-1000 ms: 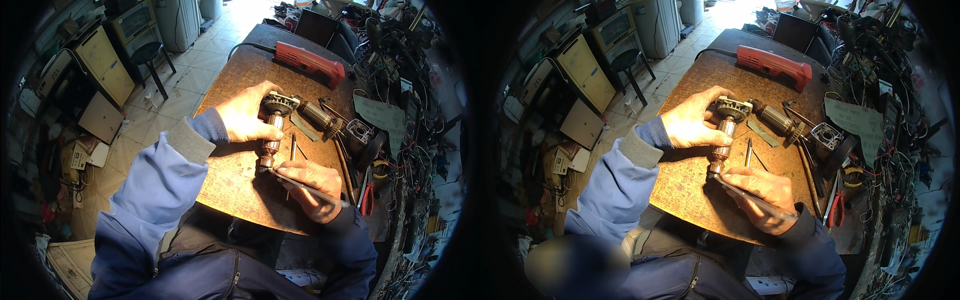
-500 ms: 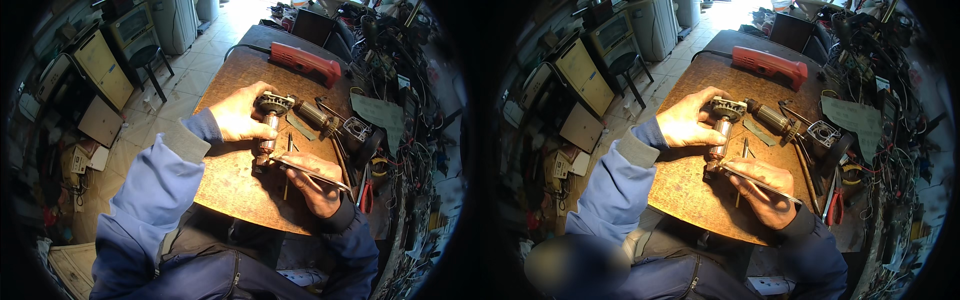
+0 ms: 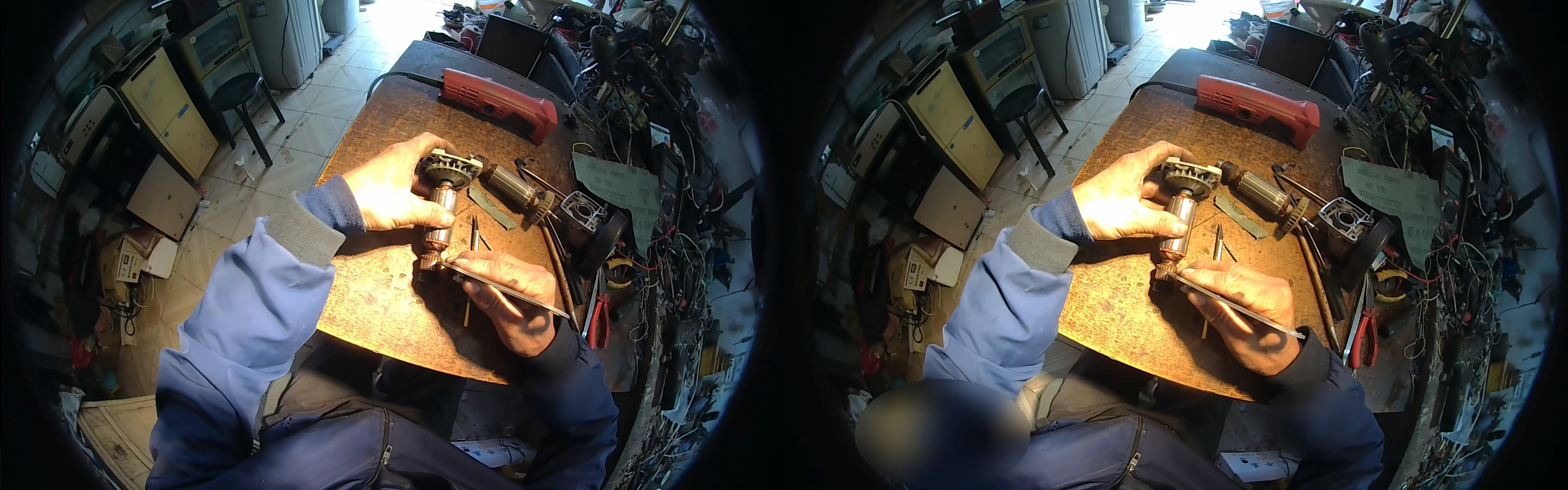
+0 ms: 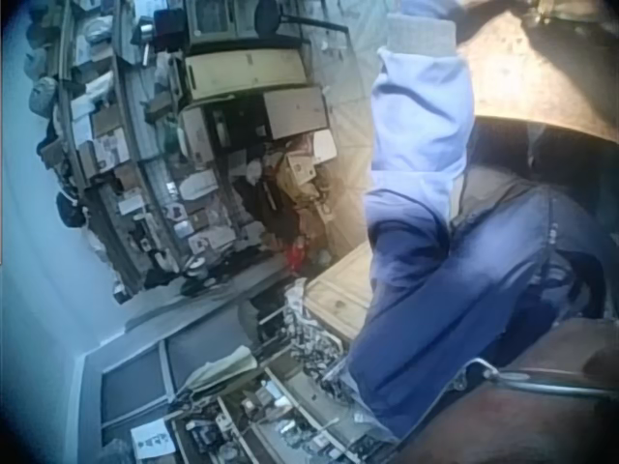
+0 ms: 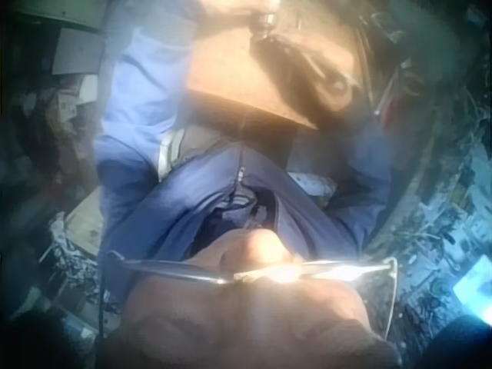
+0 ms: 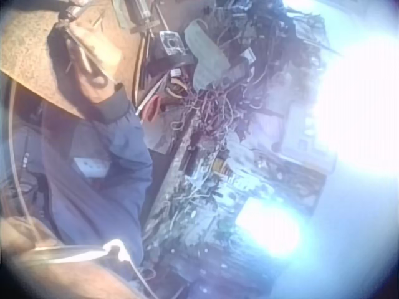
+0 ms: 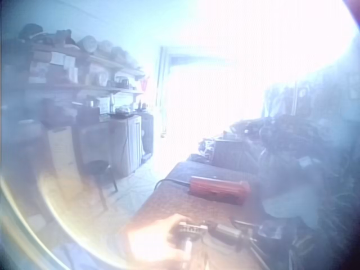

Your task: The person uses a pencil to mark a cylindrical motor component, then retrieves pliers from a drawer and uses them to adjust a small part on the motor. The work occurs at a cluttered workbench with various tools and electronic parts visible.

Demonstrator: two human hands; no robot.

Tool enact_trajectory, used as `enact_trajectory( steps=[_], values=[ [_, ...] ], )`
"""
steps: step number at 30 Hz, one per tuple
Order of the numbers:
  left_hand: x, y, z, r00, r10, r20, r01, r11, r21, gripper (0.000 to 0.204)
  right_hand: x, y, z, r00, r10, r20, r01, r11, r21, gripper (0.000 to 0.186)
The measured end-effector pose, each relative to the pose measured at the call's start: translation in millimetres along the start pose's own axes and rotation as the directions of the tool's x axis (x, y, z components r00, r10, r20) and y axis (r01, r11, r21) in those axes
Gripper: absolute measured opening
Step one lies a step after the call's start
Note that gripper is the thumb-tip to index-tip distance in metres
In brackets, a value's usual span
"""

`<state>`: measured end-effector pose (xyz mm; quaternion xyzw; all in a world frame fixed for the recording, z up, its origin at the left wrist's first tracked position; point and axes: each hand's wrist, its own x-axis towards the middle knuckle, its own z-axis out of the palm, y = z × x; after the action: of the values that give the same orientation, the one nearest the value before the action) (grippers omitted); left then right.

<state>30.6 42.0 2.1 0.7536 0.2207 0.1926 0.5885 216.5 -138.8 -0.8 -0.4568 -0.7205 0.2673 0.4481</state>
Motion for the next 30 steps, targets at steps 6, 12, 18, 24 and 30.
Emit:
enact_trajectory(
  steps=[6,12,18,24,30],
  values=[
    [0.4,-2.7,0.3,1.0,0.011,-0.011,-0.011,1.0,-0.019,0.08,0.8,-0.9,0.7,0.999,-0.04,-0.002,0.04,0.999,-0.008,0.025],
    [-0.4,-1.2,0.2,1.0,-0.008,-0.022,0.009,1.0,0.013,0.081,0.6,3.9,3.8,0.994,-0.112,-0.011,0.111,0.993,-0.044,0.028],
    [0.6,-3.4,0.5,1.0,0.005,-0.025,-0.006,1.0,-0.019,0.081,-3.2,-1.2,2.7,0.999,-0.025,0.027,0.025,1.0,-0.003,0.026],
    [-0.4,0.0,0.1,1.0,-0.025,-0.014,0.025,1.0,0.002,0.081,-2.2,-1.9,-0.8,0.998,-0.055,0.041,0.054,0.998,0.019,0.024],
    [-0.1,-3.5,-2.6,1.0,-0.005,0.019,0.006,0.998,-0.056,0.083,-3.3,0.7,0.3,0.998,0.021,-0.051,-0.018,0.998,0.053,0.023]
  ],
)
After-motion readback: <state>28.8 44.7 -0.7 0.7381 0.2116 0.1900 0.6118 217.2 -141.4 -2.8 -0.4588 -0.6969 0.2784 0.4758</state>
